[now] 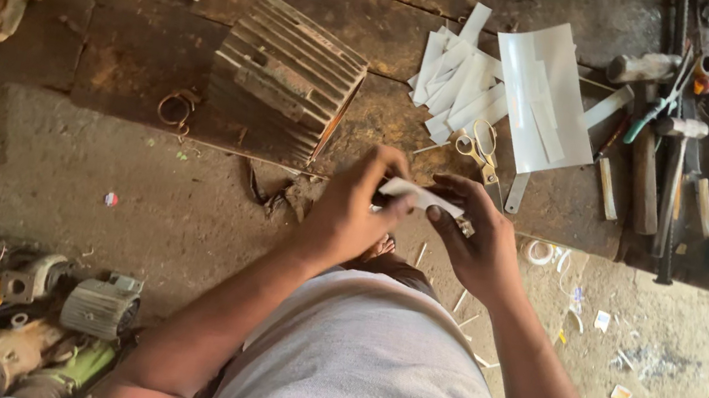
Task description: The person cuts a white plastic sheet into narrow strips using scissors, then bends the strips and inserts them into the slots of an electric motor stator housing on the workbench, pressing them into place by hand.
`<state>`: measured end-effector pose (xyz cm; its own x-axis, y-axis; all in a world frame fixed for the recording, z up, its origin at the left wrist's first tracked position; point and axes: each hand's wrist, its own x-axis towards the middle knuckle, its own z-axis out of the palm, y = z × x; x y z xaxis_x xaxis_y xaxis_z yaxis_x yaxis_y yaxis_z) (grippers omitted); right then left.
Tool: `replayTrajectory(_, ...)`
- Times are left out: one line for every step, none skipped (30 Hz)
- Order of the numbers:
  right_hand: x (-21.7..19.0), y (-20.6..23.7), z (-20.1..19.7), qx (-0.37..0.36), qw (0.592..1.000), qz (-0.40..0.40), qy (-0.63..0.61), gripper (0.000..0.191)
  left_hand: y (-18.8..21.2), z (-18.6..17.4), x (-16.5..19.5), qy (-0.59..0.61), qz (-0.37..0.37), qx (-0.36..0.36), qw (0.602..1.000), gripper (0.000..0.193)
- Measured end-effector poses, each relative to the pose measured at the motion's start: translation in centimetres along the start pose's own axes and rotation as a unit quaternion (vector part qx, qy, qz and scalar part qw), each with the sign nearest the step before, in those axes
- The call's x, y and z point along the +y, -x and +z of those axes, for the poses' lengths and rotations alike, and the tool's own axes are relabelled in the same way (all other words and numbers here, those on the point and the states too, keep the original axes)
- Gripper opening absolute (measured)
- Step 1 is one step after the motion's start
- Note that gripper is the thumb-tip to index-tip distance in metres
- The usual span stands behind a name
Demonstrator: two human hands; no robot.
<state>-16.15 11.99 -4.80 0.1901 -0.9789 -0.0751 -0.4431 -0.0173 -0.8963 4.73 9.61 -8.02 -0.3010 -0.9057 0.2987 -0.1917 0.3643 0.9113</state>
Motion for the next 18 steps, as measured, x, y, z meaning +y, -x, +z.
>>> replayTrajectory(0.2,0.0,0.2,0.037,0.999,0.034,-0.021,0.029,0.0,-0.5,-0.4,0.038,-0.035,-0.023,0.998,0.034)
replayTrajectory(0.3,0.1,0.4,0.074,0.994,0.068,-0.042,0.026,0.0,-1.2,-0.6,0.076,-0.071,-0.045,0.994,0.031)
replayTrajectory(0.5,0.2,0.7,0.110,0.987,0.102,-0.064,0.024,0.1,-1.3,-0.7,0.112,-0.107,-0.068,0.986,0.029)
replayTrajectory(0.5,0.3,0.9,0.122,0.987,0.082,-0.063,0.020,0.1,-1.2,-0.5,0.060,-0.086,-0.096,0.990,0.033)
replayTrajectory(0.4,0.4,1.1,0.134,0.987,0.062,-0.061,0.017,0.1,-1.3,-0.4,0.006,-0.064,-0.122,0.990,0.039)
replayTrajectory(0.3,0.5,1.4,0.144,0.987,0.042,-0.060,0.015,0.1,-1.1,-0.2,-0.047,-0.042,-0.148,0.987,0.045)
replayTrajectory(-0.1,0.6,1.6,0.138,0.990,0.032,0.004,0.013,0.0,-0.9,0.0,-0.038,-0.015,-0.111,0.993,0.039)
replayTrajectory(-0.5,0.7,1.8,0.132,0.989,0.023,0.067,0.011,-0.2,-0.8,0.1,-0.030,0.012,-0.074,0.997,0.032)
replayTrajectory(-1.1,0.8,2.0,0.127,0.983,0.012,0.131,0.009,-0.5,-0.7,0.2,-0.022,0.041,-0.037,0.998,0.026)
replayTrajectory(-1.7,0.8,2.1,0.130,0.980,-0.029,0.145,0.009,-0.8,-0.8,0.2,-0.010,0.034,-0.040,0.999,0.023)
replayTrajectory(-2.4,0.8,2.1,0.133,0.976,-0.071,0.160,0.010,-1.2,-0.9,0.1,0.002,0.026,-0.041,0.999,0.020)
replayTrajectory(-3.0,0.7,2.1,0.134,0.969,-0.113,0.174,0.010,-1.5,-1.0,0.1,0.013,0.019,-0.042,0.999,0.018)
replayTrajectory(-3.5,0.7,2.1,0.136,0.967,-0.110,0.182,0.011,-1.7,-1.2,0.1,0.011,0.022,-0.041,0.999,0.017)
replayTrajectory(-4.1,0.7,2.1,0.138,0.966,-0.104,0.190,0.013,-1.8,-1.2,0.1,0.010,0.023,-0.041,0.999,0.017)
replayTrajectory(-4.5,0.6,2.2,0.139,0.966,-0.097,0.197,0.014,-1.9,-1.3,0.0,0.009,0.022,-0.041,0.999,0.016)
replayTrajectory(-4.7,0.6,2.2,0.141,0.966,-0.091,0.197,0.015,-1.9,-1.3,0.0,0.017,0.017,-0.037,0.999,0.016)
replayTrajectory(-4.8,0.5,2.3,0.144,0.966,-0.086,0.196,0.016,-1.8,-1.3,-0.1,0.024,0.012,-0.034,0.999,0.017)
replayTrajectory(-4.8,0.5,2.4,0.147,0.966,-0.080,0.196,0.017,-1.7,-1.2,-0.3,0.031,0.007,-0.031,0.999,0.017)
